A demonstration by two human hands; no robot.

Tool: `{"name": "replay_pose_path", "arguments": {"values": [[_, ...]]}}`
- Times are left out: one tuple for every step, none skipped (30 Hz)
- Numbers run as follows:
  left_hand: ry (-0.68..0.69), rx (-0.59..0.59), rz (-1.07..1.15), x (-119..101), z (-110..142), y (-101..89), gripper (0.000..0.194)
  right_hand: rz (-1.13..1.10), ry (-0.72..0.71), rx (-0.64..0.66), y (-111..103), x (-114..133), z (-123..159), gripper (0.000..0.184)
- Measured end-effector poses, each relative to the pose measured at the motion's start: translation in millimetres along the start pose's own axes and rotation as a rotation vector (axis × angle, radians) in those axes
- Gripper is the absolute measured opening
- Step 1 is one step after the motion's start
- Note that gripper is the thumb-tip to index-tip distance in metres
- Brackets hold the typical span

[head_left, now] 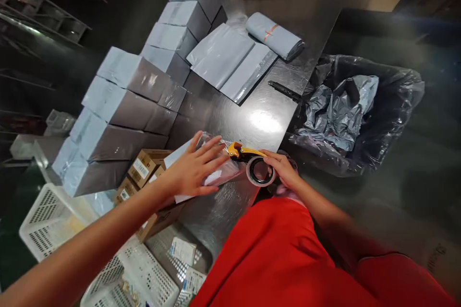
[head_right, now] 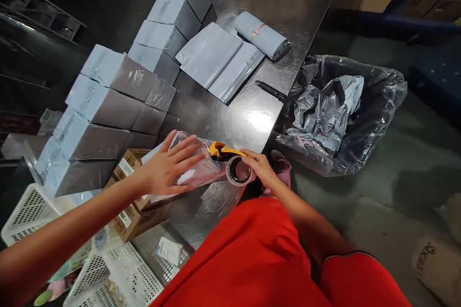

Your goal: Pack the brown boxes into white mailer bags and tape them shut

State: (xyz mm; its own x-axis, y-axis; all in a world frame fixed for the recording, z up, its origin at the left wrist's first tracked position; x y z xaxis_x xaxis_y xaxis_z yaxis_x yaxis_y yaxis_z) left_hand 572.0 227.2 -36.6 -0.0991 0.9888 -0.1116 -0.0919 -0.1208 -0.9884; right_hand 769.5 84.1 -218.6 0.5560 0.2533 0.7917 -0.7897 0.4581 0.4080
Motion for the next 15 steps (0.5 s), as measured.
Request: {"name": "replay_pose_path", "arguments": {"values": [[0.049, 0.016, -0.002, 1.6, -1.6, 1.0, 0.058, -0.009, 0.003, -0.001, 0.5, 1.9, -2.3, 0.047], [0.045, 0.003, -0.005, 4.4, -4.4, 2.5, 0.054, -0.015, -0.001, -0.001, 2.8, 4.9, -6.9, 0.046], [-0.002, -0.029, -0.017, 8.2, -7.6, 4.0, 0.051, -0.018, -0.011, 0.002, 6.8, 9.2, -14.3, 0.045], [-0.082, -0.063, -0.042, 12.5, -10.5, 5.6, 0.05, -0.021, -0.023, 0.016, 12.4, 14.4, -24.1, 0.043], [-0.177, -0.093, -0.075, 16.7, -12.5, 6.9, 0.05, -0.023, -0.035, 0.045, 19.2, 20.4, -35.9, 0.041], [-0.269, -0.113, -0.109, 20.3, -13.6, 7.8, 0.049, -0.02, -0.038, 0.08, 26.2, 26.5, -48.6, 0.039], [-0.347, -0.125, -0.138, 23.2, -13.8, 8.3, 0.049, -0.01, -0.034, 0.114, 32.4, 32.4, -61.1, 0.038], [-0.408, -0.126, -0.158, 25.2, -13.6, 8.3, 0.048, 0.002, -0.025, 0.142, 36.8, 37.5, -72.1, 0.037], [-0.452, -0.123, -0.171, 26.4, -13.3, 8.0, 0.048, 0.019, -0.016, 0.157, 38.6, 41.7, -80.4, 0.037], [-0.478, -0.118, -0.177, 26.8, -13.2, 7.6, 0.048, 0.037, -0.009, 0.167, 37.4, 44.5, -85.0, 0.037], [-0.492, -0.112, -0.179, 26.7, -13.4, 7.2, 0.047, 0.053, -0.008, 0.171, 33.1, 45.9, -85.3, 0.037], [-0.499, -0.105, -0.18, 26.1, -13.9, 6.9, 0.047, 0.064, -0.013, 0.174, 26.1, 45.7, -80.8, 0.038], [-0.504, -0.1, -0.182, 25.3, -14.7, 6.7, 0.047, 0.079, -0.024, 0.177, 16.8, 43.9, -71.7, 0.04], [-0.508, -0.095, -0.186, 24.5, -15.6, 6.6, 0.047, 0.103, -0.038, 0.167, 6.0, 40.6, -58.6, 0.043], [-0.513, -0.092, -0.189, 23.8, -16.5, 6.6, 0.047, 0.135, -0.054, 0.148, -5.7, 35.8, -42.1, 0.045]]}}
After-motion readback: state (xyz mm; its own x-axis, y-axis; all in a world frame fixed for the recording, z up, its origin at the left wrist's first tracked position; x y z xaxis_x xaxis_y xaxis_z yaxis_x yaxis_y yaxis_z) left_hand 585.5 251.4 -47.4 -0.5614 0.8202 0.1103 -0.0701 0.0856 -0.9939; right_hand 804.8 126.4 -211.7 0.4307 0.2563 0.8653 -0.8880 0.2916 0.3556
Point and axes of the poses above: each hand's wrist, its own z-axis away from the middle knuckle, its own y-axis out of the palm, x = y × z, the point moved 2 cm from there along -z, towards the middle knuckle, and after that the axes turned 5 degrees about -x, right-handed, at the moved point
